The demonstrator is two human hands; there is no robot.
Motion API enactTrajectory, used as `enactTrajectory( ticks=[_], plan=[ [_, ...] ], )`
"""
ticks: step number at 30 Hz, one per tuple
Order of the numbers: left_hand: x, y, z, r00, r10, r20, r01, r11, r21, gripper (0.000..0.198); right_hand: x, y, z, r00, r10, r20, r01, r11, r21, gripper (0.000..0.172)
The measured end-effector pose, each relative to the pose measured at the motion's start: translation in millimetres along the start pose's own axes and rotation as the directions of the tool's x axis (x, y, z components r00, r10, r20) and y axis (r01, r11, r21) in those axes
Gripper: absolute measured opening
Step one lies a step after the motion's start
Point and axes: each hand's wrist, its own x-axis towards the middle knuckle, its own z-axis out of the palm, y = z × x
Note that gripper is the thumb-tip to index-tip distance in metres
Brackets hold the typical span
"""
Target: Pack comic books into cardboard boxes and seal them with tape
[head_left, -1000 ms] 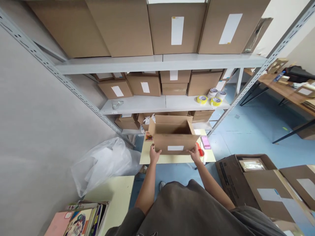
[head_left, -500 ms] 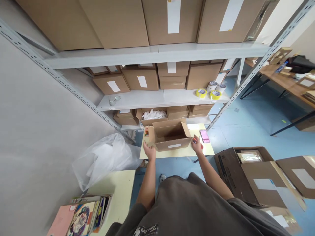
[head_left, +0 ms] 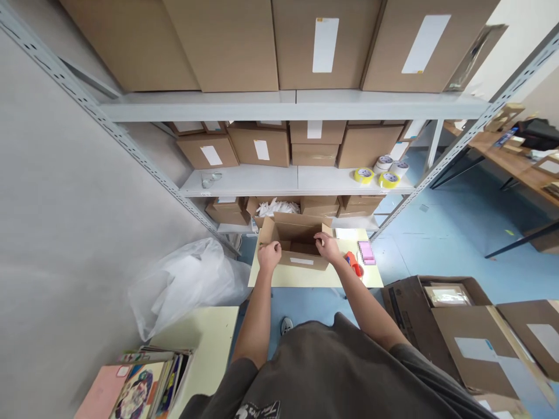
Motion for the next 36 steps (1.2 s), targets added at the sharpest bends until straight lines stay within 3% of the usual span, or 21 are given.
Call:
enactTrajectory(
  ticks=[4,8,13,17,25,29,36],
  plan=[
    [-3.0,-6.4,4.7,0.985,0.086,0.153,-0.091,0.995,0.032,0.036,9.2,2.5,26.2,0.977,-0.003,0.212,0.014,0.998,-0.054,0.037],
    [8.0,-17.0,6.5,0.922,0.297,0.249,-0.306,0.952,-0.003,0.059,2.0,27.5,27.2,0.984,0.096,0.150,-0.063,0.975,-0.212,0.051],
    [25.7,-43.8,14.6,0.934,0.119,0.337,-0.145,0.988,0.053,0.112,-13.1,65.5,2.5,0.964,0.213,0.162,-0.171,0.956,-0.239,0.096],
    [29.8,-53.3,30.9,0.927,0.093,0.365,-0.114,0.993,0.037,0.123,-19.4,81.0,-6.3,0.961,0.232,0.148,-0.186,0.944,-0.271,0.115],
    [20.9,-41.1,55.5,0.924,0.108,0.367,-0.083,0.993,-0.082,0.103,-28.7,110.1,-16.0,0.947,0.279,0.162,-0.226,0.932,-0.284,0.126],
    [17.3,-40.2,59.9,0.922,0.120,0.367,-0.040,0.975,-0.218,0.085,-29.0,117.8,-15.4,0.947,0.294,0.133,-0.273,0.950,-0.151,0.130],
    [15.6,-41.9,70.9,0.955,0.083,0.285,0.022,0.937,-0.348,0.056,-26.0,109.7,-12.3,0.945,0.299,0.130,-0.319,0.931,0.176,0.134]
  ],
)
